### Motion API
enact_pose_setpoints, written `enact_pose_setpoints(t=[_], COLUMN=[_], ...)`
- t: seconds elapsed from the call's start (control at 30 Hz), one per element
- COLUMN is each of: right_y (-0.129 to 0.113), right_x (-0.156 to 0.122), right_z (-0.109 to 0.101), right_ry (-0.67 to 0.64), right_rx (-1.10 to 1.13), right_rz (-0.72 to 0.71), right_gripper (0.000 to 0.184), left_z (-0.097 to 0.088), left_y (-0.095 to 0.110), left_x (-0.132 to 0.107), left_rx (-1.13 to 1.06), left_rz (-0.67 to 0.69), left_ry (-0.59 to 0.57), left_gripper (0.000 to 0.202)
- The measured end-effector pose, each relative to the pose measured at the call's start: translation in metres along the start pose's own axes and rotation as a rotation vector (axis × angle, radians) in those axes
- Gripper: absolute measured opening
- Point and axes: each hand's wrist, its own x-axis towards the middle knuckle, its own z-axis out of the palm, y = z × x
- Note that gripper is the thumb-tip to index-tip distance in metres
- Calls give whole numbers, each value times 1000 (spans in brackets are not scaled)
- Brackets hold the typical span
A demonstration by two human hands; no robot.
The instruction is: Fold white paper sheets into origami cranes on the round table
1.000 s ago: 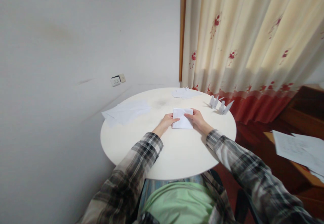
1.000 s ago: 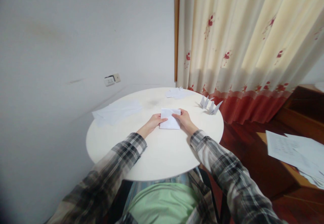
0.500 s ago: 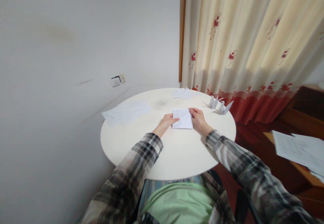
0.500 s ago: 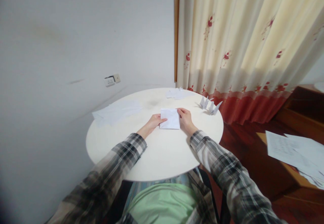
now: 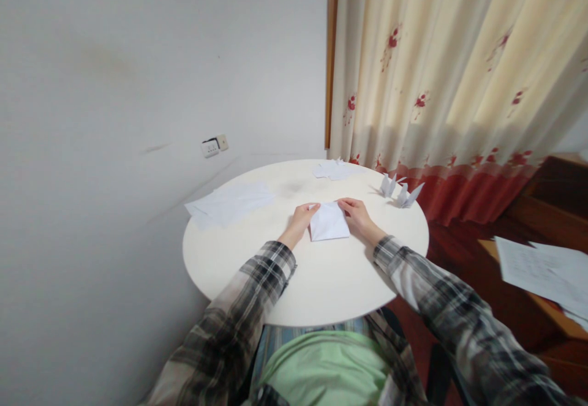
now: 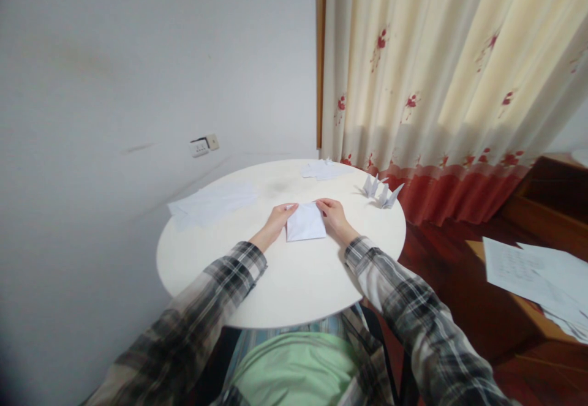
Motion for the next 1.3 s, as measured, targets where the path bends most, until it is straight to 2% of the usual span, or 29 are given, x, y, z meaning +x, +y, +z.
enact_pose_setpoints(t=[0.17,0.33,0.43,0.67,0.83,0.93,1.03,1.17,1.3], right_y=[-3,-4,-2,3,0,-3,-5,-9,-13], right_x=[-7,-13,-12,-5,-6,-9,-12,-14,-19], right_z=[4,6,4,-1,-4,-2,1,3,2], right_ry=[-125,-319,-279,-91,-9,-86,-198,-211,-293], right_rx=[17,-44,-90,-466,-713,-665,-587,-651,-659], right_rz=[76,181,154,-66,-187,-198,-221,-260,-297], right_gripper=[33,30,34,27,24,34,47,64,69], left_z=[-3,-7,-8,-16,-18,-21,-27,-34,-38], left_y=[-2,-2,-2,-3,-2,0,3,12,22], left_x=[6,12,14,11,9,11,14,9,2], left_rx=[-18,-24,9,155,218,240,273,411,468], left_rz=[72,204,199,98,96,29,-16,117,95], left_ry=[133,347,370,248,157,107,54,21,-195], left_gripper=[29,27,24,21,22,20,29,49,57])
